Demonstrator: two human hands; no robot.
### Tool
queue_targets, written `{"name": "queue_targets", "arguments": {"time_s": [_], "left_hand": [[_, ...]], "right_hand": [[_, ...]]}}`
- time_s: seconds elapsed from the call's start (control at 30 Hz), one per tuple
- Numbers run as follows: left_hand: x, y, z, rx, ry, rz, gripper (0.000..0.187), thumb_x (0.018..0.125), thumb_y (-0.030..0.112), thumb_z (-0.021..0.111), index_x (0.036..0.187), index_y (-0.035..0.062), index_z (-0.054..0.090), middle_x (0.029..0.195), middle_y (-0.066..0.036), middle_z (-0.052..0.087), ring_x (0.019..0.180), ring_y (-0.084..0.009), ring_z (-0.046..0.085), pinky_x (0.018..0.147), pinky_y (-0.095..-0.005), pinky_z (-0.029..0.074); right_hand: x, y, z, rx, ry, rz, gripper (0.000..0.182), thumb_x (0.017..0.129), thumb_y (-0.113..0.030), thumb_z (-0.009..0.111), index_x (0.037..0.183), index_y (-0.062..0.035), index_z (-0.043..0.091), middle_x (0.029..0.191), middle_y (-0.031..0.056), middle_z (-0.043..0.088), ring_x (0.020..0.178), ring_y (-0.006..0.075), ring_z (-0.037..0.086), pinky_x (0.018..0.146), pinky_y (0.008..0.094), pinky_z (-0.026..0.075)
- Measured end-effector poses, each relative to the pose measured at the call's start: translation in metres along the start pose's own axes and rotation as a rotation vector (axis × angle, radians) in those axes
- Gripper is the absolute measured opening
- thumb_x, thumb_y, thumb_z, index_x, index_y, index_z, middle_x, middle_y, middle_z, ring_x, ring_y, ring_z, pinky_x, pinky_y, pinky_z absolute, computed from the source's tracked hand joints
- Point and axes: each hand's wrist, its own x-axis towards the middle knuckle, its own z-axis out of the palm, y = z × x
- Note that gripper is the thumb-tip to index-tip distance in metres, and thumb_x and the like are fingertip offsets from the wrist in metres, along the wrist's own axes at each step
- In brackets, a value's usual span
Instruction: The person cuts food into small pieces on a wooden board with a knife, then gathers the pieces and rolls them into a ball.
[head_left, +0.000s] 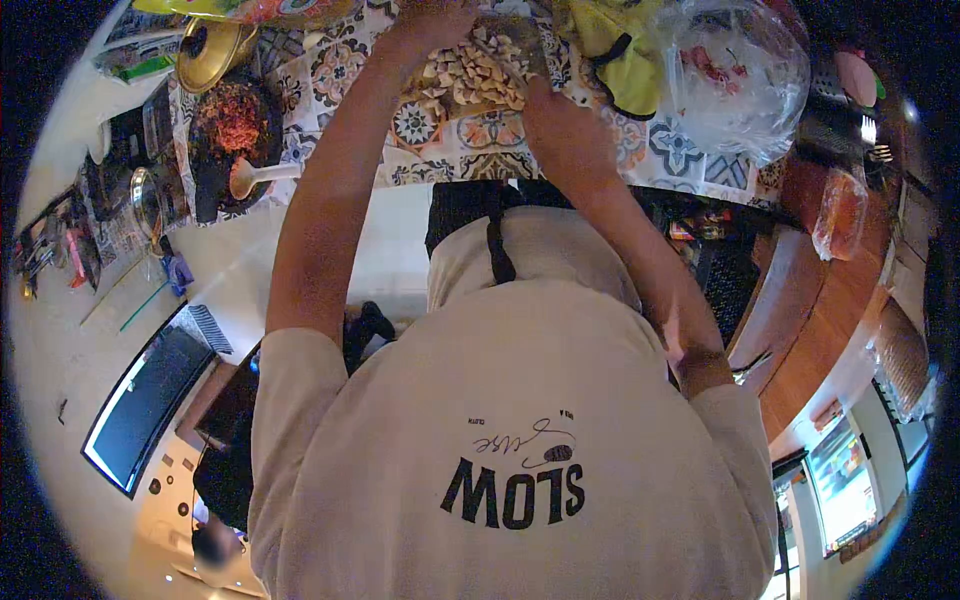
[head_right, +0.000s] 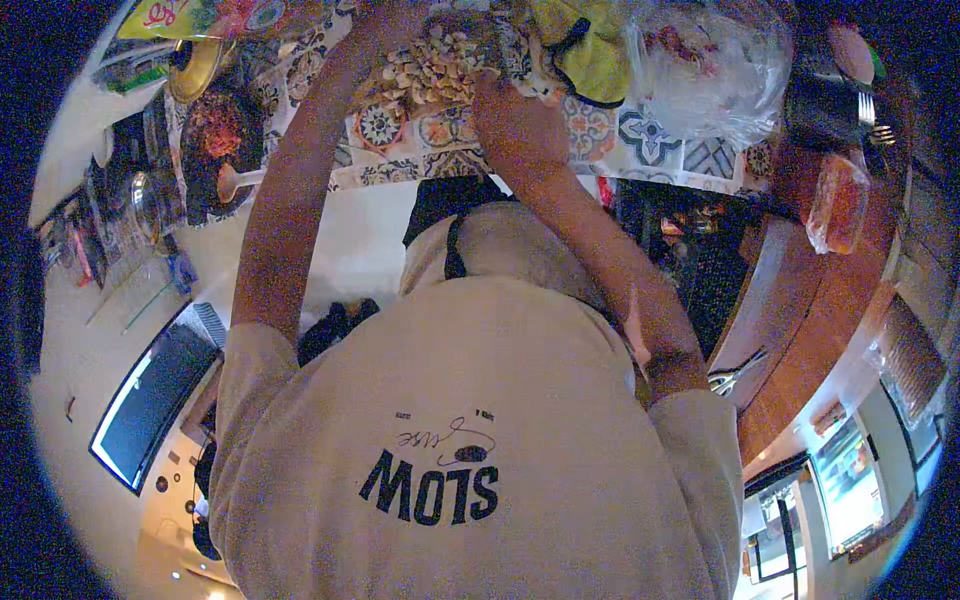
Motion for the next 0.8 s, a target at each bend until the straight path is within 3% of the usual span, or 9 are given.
{"name": "queue_targets", "arguments": {"time_s": [0.07,0.17,0.3,0.4,0.63,0.73,0.77,0.8], "left_hand": [[-0.006,0.001,0.012,0.093,0.055,-0.041,0.063,0.106,0.037,0.035,0.159,0.0132,0.01,0.15,-0.023,0.028,0.134,-0.0473,0.029,0.108,-0.0619,0.023],[-0.007,-0.001,0.018,0.188,0.139,-0.002,0.062,0.106,0.035,0.037,0.159,0.0135,0.011,0.15,-0.023,0.027,0.133,-0.0465,0.029,0.107,-0.062,0.023],[0.006,-0.021,0.05,0.274,0.284,-0.009,0.061,0.105,0.032,0.04,0.158,0.0148,0.014,0.15,-0.022,0.027,0.131,-0.0445,0.028,0.105,-0.0622,0.026],[-0.012,0.012,0.019,0.245,0.094,-0.077,0.064,0.105,0.031,0.042,0.158,0.0169,0.012,0.154,-0.022,0.022,0.136,-0.0447,0.023,0.107,-0.0625,0.023],[-0.003,-0.003,0.033,0.224,0.162,-0.024,0.06,0.105,0.032,0.041,0.157,0.0154,0.016,0.156,-0.021,0.019,0.135,-0.0455,0.025,0.108,-0.0619,0.02],[-0.008,0.01,0.004,-0.035,-0.005,-0.07,0.061,0.105,0.037,0.038,0.157,0.0148,0.014,0.159,-0.02,0.015,0.138,-0.0469,0.021,0.111,-0.0624,0.018],[0.043,-0.077,0.066,0.621,0.193,0.351,0.064,0.106,0.039,0.036,0.159,0.0151,0.009,0.159,-0.02,0.018,0.139,-0.0465,0.023,0.111,-0.0628,0.019],[0.032,-0.059,0.052,0.429,0.158,0.205,0.064,0.106,0.039,0.036,0.159,0.0148,0.009,0.159,-0.02,0.018,0.139,-0.0465,0.023,0.11,-0.0629,0.02]], "right_hand": [[-0.001,0.0,0.01,0.016,0.035,0.004,0.02,0.091,-0.011,0.05,0.108,-0.0019,0.049,0.077,0.0223,0.07,0.071,0.0407,0.071,0.055,0.0514,0.057],[-0.002,0.006,0.017,-0.106,0.079,-0.093,0.034,0.091,-0.02,0.055,0.119,-0.0011,0.056,0.089,0.0192,0.069,0.061,0.0298,0.071,0.05,0.0434,0.057],[0.002,0.008,0.022,-0.029,0.044,-0.062,0.022,0.09,-0.01,0.053,0.109,-0.0016,0.049,0.075,0.021,0.07,0.067,0.0374,0.072,0.053,0.0494,0.057],[0.002,0.008,0.029,-0.064,0.05,-0.07,0.022,0.089,-0.01,0.054,0.109,-0.0011,0.05,0.076,0.0206,0.07,0.067,0.0367,0.072,0.055,0.0486,0.058],[0.007,0.014,0.034,-0.03,0.043,-0.094,0.019,0.092,-0.015,0.052,0.104,-0.0009,0.052,0.081,0.0201,0.071,0.067,0.0383,0.071,0.058,0.0503,0.057],[0.009,0.016,0.022,-0.059,0.022,-0.06,0.02,0.093,-0.018,0.052,0.105,-0.0013,0.051,0.082,0.0204,0.071,0.069,0.0389,0.071,0.06,0.0513,0.057],[0.005,0.011,0.017,-0.052,0.0,-0.034,0.021,0.093,-0.019,0.052,0.105,-0.0012,0.051,0.082,0.0206,0.071,0.069,0.0393,0.071,0.061,0.0517,0.057],[0.006,0.01,0.013,-0.033,-0.018,-0.022,0.022,0.094,-0.02,0.052,0.106,-0.0012,0.051,0.081,0.0211,0.071,0.069,0.0392,0.071,0.062,0.052,0.057]]}}
